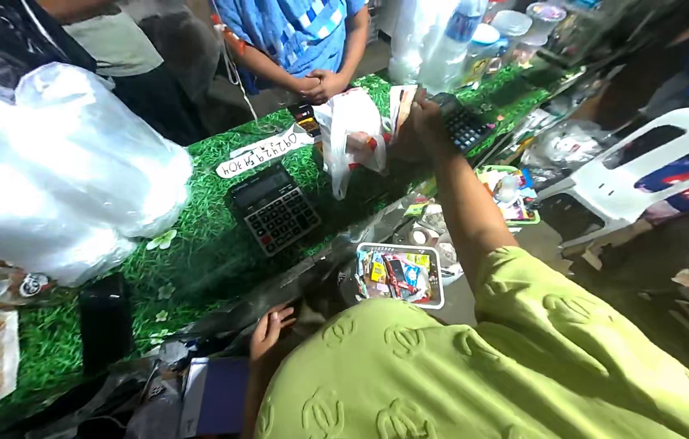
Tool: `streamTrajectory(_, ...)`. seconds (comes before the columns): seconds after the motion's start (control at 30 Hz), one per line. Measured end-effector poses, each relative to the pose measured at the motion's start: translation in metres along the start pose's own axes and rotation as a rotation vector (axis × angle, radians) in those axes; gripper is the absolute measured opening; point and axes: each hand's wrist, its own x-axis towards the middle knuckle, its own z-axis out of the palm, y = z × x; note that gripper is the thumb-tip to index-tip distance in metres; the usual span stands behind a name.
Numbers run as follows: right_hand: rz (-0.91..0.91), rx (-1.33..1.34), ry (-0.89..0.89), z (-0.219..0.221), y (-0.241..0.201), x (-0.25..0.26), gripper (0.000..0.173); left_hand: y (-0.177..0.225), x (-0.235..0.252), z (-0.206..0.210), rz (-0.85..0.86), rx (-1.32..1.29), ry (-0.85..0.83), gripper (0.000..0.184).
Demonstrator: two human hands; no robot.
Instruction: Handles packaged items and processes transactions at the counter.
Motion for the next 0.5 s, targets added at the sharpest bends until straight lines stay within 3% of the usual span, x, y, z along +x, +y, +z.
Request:
streamTrajectory(0.17,-0.008,-0.353,-0.258,0.023,0.012,0.071,0.043,-0.008,-0.004,-0.006,-0.006,0.104,0.172,0.042)
streamTrajectory(0.27,-0.009,-0.501,-0.209,0.040,0.010,0.086,0.051,-0.011,-0.003,-0.006,-0.036,0.110,0.215,0.041)
streamTrajectory(0.4,0.076,-0.471,-0.105,0.033,-0.027,0.077,0.082,-0.015,-0.001,-0.007,-0.020,0.123,0.216,0.042)
streamTrajectory(0.5,-0.059,-0.446,-0.156,0.031,-0.027,0.081,0.071,-0.020,0.002,-0.006,0.014,0.096,0.221,0.040)
